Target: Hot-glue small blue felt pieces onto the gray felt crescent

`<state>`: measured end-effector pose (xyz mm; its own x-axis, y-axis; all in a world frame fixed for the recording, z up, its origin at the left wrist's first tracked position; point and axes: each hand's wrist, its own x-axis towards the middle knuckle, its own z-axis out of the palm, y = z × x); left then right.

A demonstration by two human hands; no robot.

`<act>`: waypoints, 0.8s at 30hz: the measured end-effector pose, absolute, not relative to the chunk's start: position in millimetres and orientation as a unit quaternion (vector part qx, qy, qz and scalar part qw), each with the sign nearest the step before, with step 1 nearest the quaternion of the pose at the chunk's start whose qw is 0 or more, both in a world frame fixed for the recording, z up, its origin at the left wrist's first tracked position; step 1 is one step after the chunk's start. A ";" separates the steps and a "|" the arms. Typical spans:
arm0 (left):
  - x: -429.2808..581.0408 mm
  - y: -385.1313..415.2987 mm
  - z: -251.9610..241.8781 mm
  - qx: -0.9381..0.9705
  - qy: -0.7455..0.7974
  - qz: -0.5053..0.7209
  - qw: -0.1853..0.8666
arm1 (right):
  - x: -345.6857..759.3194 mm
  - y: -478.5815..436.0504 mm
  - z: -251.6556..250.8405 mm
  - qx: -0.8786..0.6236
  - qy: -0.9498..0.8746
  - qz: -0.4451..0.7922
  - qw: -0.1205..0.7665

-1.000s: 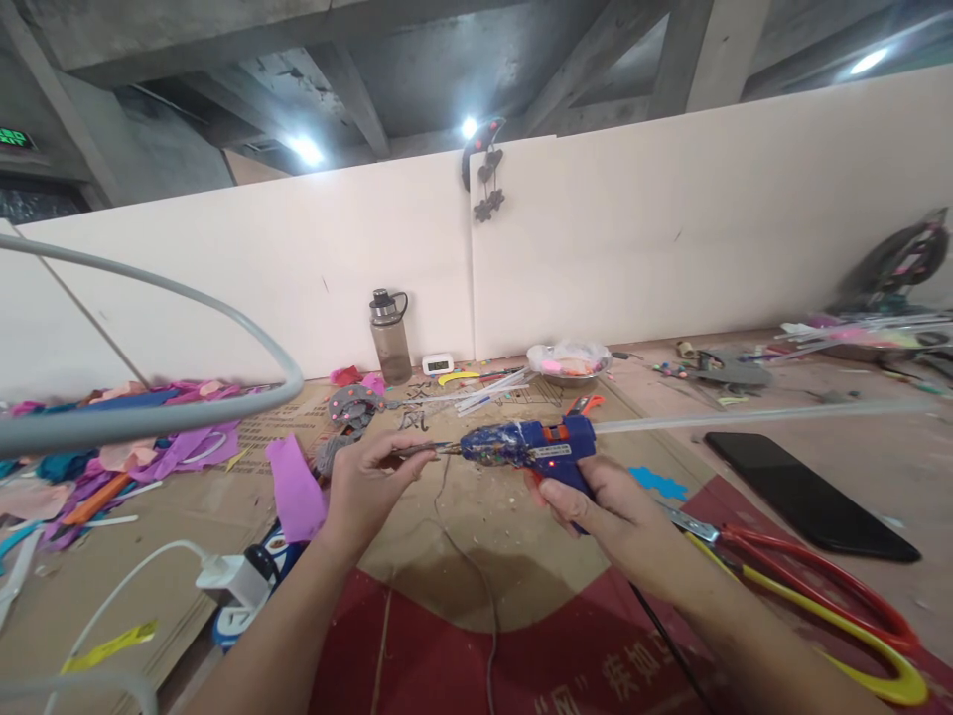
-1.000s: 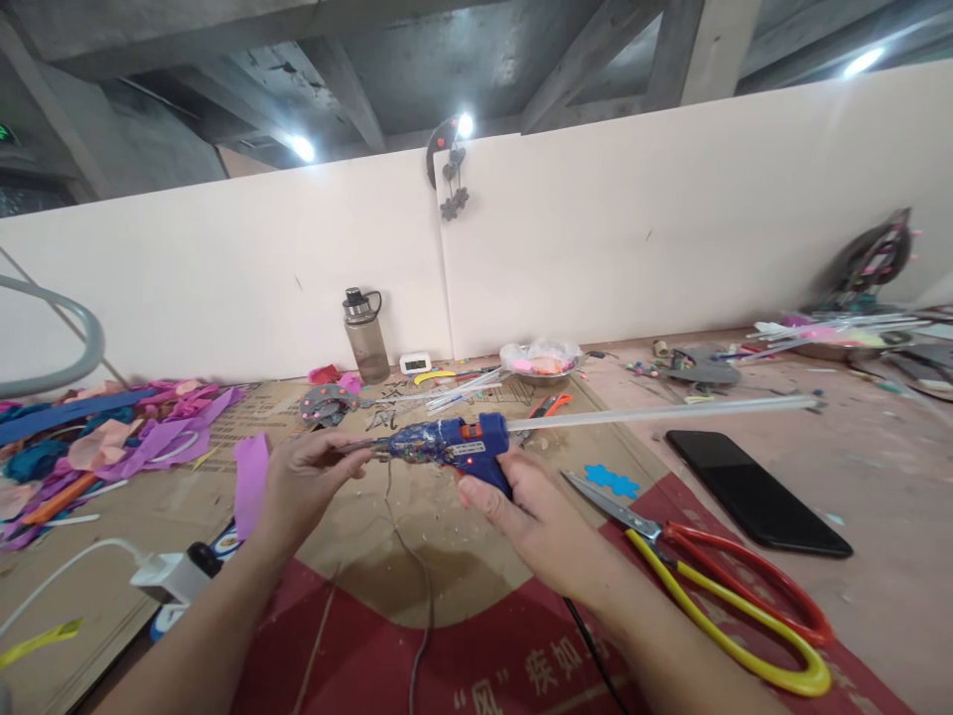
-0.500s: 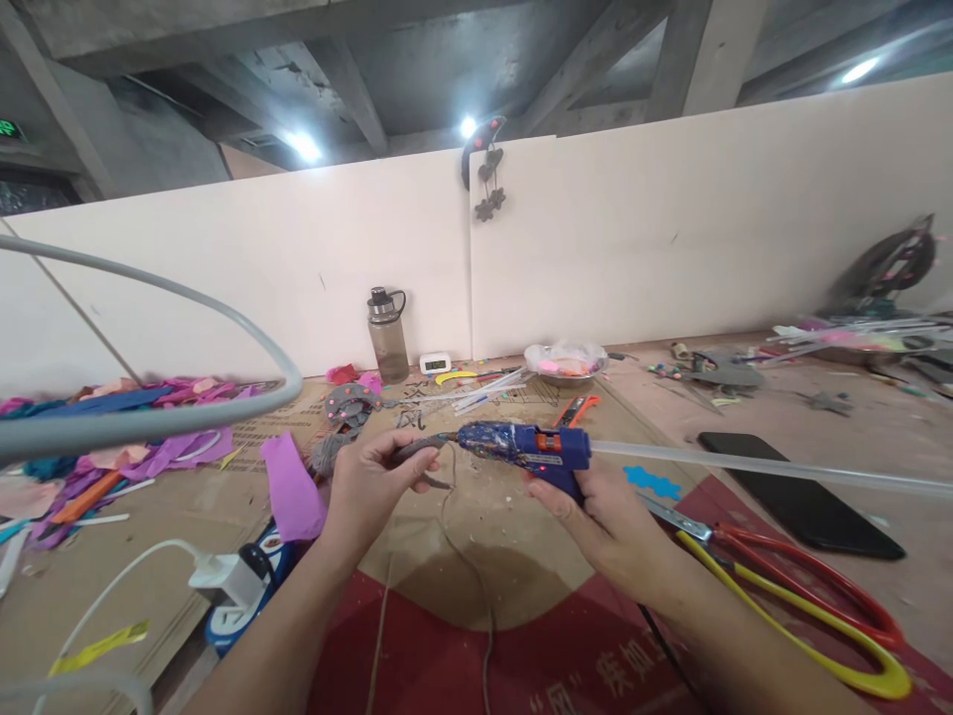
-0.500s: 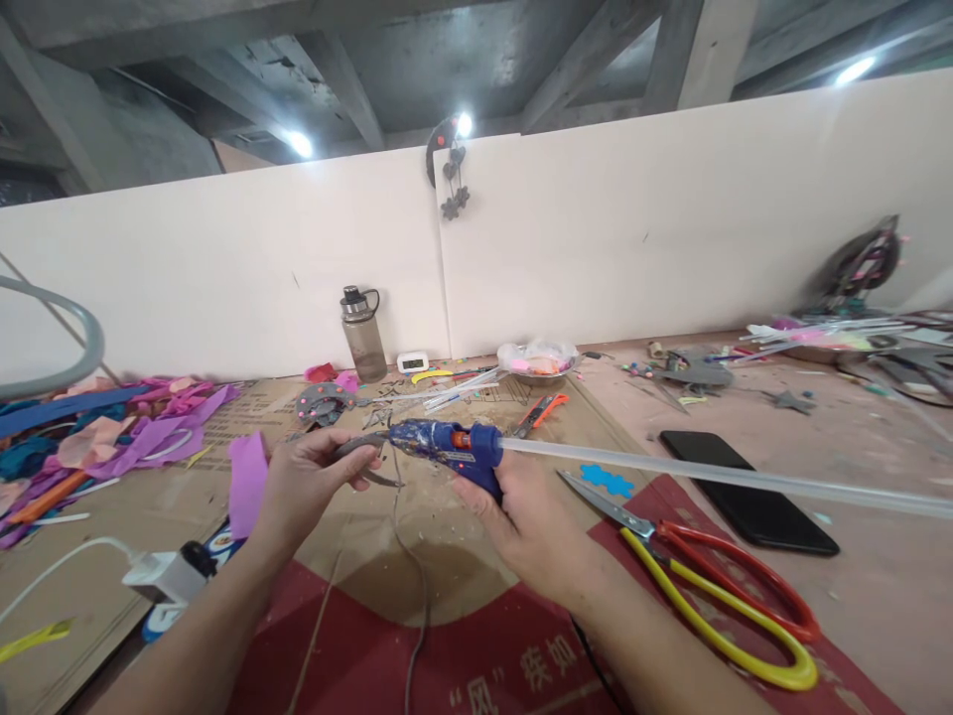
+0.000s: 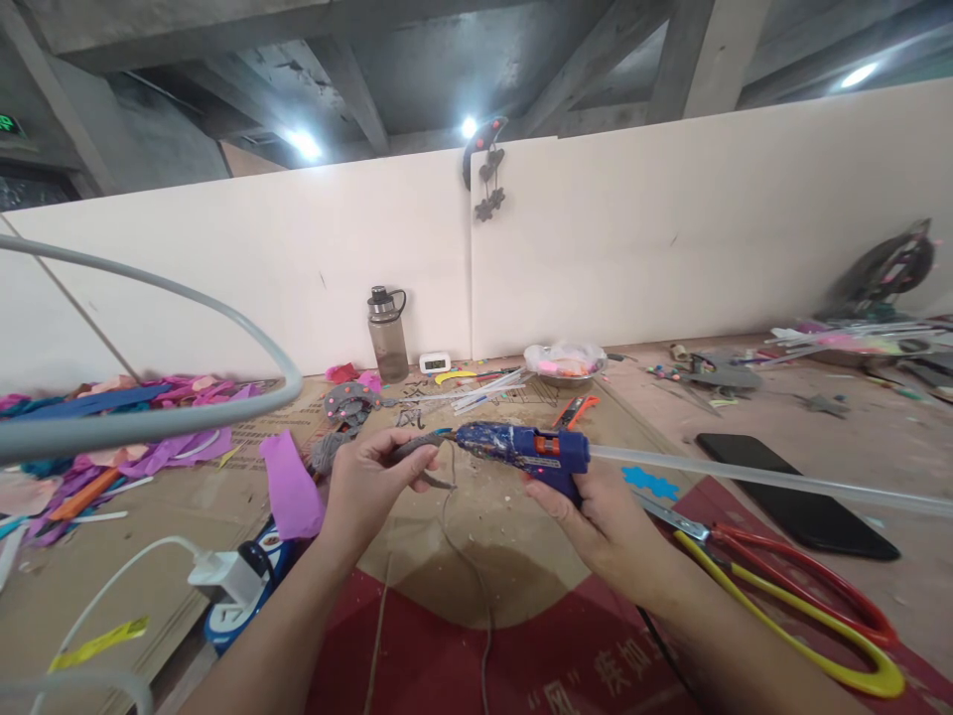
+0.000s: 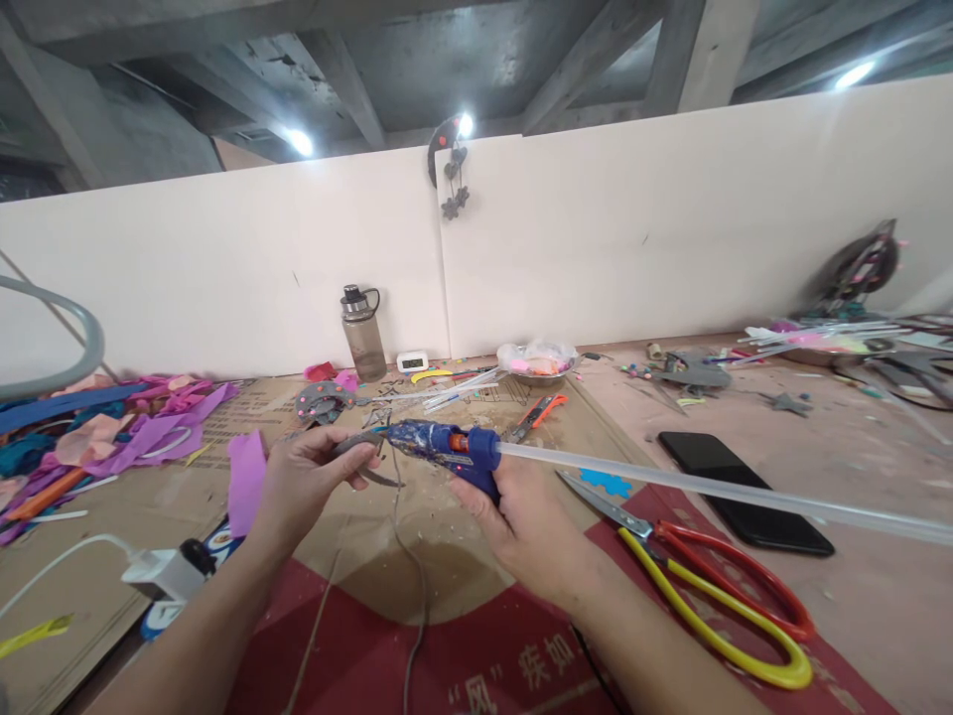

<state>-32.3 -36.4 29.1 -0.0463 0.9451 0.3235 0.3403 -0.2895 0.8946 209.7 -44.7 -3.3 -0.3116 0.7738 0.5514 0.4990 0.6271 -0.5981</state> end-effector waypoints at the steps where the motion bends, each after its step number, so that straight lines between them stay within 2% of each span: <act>1: -32.1 -36.9 30.1 0.623 0.516 0.508 0.297 | 209.8 -44.6 -3.7 -0.402 -0.793 0.159 0.429; 17: -36.9 -32.9 27.5 0.599 0.483 0.537 0.347 | 210.7 -44.2 -1.4 -0.425 -0.793 0.153 0.408; 24: -41.8 -25.9 18.9 0.577 0.449 0.566 0.381 | 210.4 -45.3 -0.8 -0.406 -0.786 0.172 0.434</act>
